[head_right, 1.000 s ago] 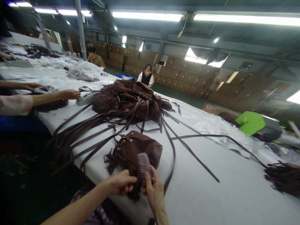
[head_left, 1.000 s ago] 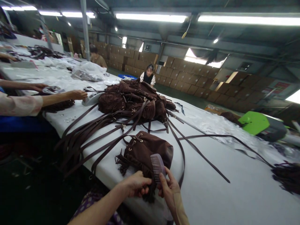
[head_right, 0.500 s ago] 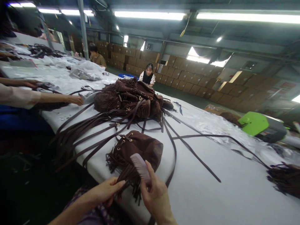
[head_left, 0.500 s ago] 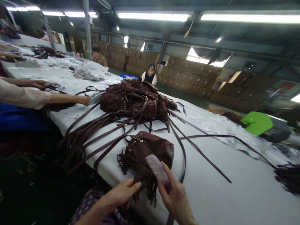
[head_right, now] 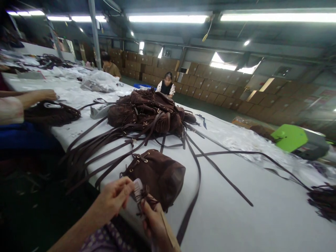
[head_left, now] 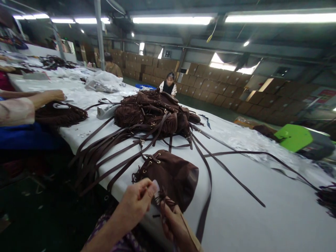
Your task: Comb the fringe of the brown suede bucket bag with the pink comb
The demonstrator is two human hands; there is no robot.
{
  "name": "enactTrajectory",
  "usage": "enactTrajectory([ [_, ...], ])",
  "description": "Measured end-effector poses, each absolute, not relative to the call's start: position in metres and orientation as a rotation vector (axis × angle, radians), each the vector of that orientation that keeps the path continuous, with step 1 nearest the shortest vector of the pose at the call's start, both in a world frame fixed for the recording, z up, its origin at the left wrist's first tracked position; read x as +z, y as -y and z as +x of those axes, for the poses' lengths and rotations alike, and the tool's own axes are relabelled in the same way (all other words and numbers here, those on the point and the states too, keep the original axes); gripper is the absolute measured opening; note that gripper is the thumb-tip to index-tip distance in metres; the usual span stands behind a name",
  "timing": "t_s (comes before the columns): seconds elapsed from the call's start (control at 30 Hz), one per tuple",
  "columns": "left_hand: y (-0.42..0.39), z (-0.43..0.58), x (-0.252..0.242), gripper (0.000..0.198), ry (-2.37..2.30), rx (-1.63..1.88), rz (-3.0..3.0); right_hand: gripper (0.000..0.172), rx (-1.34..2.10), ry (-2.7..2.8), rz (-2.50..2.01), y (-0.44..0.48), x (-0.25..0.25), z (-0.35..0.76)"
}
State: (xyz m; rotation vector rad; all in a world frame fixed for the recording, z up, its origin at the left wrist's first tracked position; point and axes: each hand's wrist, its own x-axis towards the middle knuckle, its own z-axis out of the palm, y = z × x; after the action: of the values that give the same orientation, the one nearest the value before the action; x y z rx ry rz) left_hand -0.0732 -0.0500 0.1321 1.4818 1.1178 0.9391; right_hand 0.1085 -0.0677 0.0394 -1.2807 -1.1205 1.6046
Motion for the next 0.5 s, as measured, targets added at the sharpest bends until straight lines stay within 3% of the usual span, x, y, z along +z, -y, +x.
enactTrajectory([
  [0.1, 0.039, -0.077, 0.115, 0.029, -1.102, 1.117, 1.292, 0.067, 1.712, 0.872, -1.151, 0.07, 0.051, 0.11],
  [0.23, 0.031, -0.05, 0.077, 0.079, -0.691, 0.857, 1.183, 0.055, 1.636, 0.936, -1.127, 0.077, 0.062, 0.112],
  [0.33, 0.024, -0.028, 0.062, 0.093, -0.518, 0.78, 1.171, 0.056, 1.559, 0.961, -1.217, 0.087, 0.066, 0.118],
  [0.4, 0.016, -0.019, 0.058, 0.089, -0.555, 0.724, 1.337, 0.059, 1.544, 0.907, -1.254, 0.094, 0.066, 0.12],
  [0.5, 0.0, -0.008, 0.049, 0.058, -0.718, 0.634, 1.72, 0.063, 1.472, 0.881, -1.14, 0.102, 0.061, 0.115],
])
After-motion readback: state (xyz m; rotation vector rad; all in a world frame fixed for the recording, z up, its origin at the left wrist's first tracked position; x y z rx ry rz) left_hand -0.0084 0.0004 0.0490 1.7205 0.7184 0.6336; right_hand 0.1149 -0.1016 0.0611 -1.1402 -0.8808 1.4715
